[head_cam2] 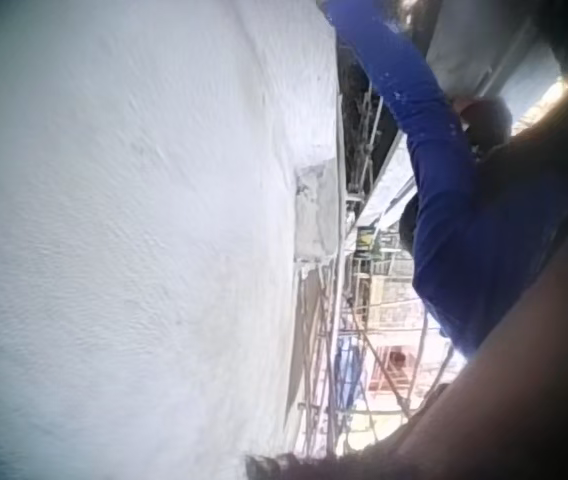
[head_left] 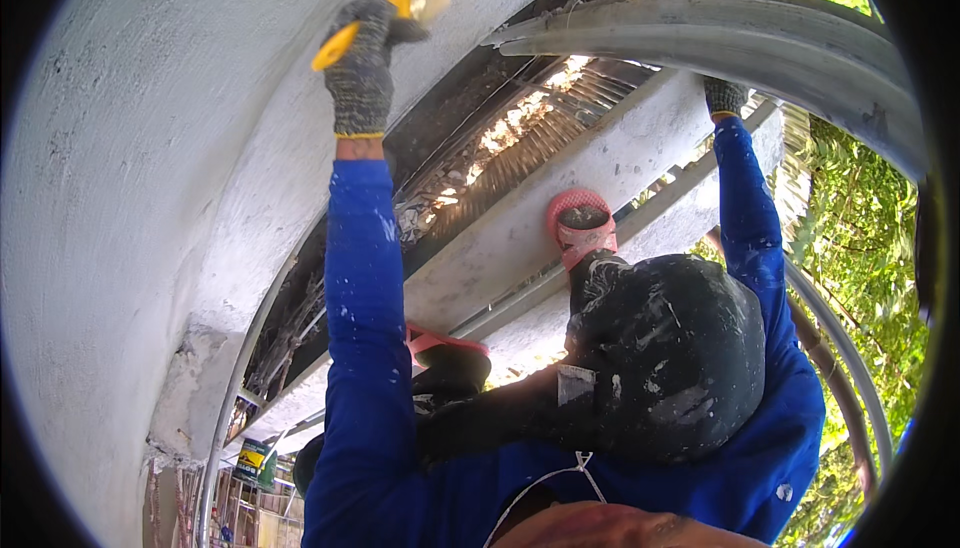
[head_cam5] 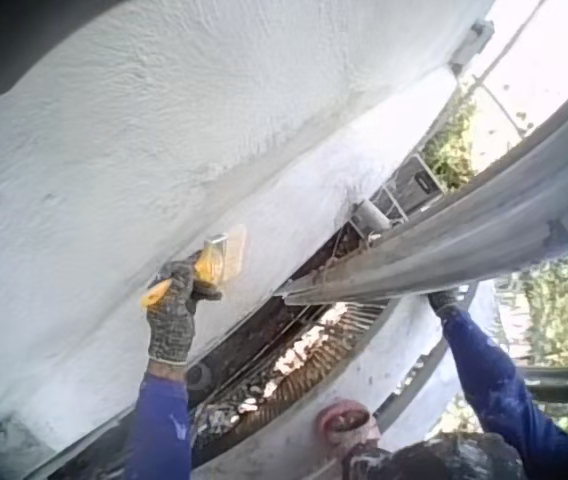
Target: The person applies plaster to a curved ceiling using a trowel and brush while standing on scaffolding. They smooth the surface, then use a roller to apply a liquid coating to the same area.
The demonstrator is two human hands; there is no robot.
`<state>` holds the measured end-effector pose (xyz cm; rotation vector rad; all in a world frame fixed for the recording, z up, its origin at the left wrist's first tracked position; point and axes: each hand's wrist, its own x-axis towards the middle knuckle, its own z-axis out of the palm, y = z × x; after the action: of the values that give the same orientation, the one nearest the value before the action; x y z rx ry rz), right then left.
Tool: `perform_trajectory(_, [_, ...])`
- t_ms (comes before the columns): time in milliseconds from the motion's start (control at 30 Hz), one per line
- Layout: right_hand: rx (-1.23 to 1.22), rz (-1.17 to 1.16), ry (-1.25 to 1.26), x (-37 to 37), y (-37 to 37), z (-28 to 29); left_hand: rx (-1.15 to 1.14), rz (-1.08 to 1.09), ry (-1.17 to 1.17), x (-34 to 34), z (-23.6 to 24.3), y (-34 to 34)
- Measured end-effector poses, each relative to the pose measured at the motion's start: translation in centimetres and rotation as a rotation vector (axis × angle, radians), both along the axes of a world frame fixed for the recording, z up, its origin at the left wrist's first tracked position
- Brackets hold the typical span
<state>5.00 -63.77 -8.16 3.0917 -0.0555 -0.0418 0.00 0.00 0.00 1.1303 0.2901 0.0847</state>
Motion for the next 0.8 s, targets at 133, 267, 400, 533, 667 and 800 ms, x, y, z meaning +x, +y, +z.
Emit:
perform_trajectory(133, [0.285,-0.119,-0.18,-1.0,11.9,3.0,0.264,-0.185,0.352,0.7,-1.0,4.8])
perform_trajectory(267, [0.652,-0.379,-0.027,-7.8,17.7,9.8,1.158,-0.737,0.376,-5.3,-1.8,0.8])
perform_trajectory(400, [1.16,-0.403,0.218,-20.0,23.8,12.0,0.846,-0.819,0.249,-11.4,2.0,1.5])
perform_trajectory(533, [1.107,-0.221,0.651,-23.9,31.3,15.7,1.276,-1.382,-0.095,-10.0,15.0,1.8])
perform_trajectory(667, [1.018,0.118,1.215,-16.6,39.6,20.6,1.306,-1.122,-0.492,-14.1,18.2,2.3])
perform_trajectory(800, [0.937,0.934,0.764,-14.9,44.3,18.5,1.537,-1.026,-0.413,-16.4,19.4,2.5])
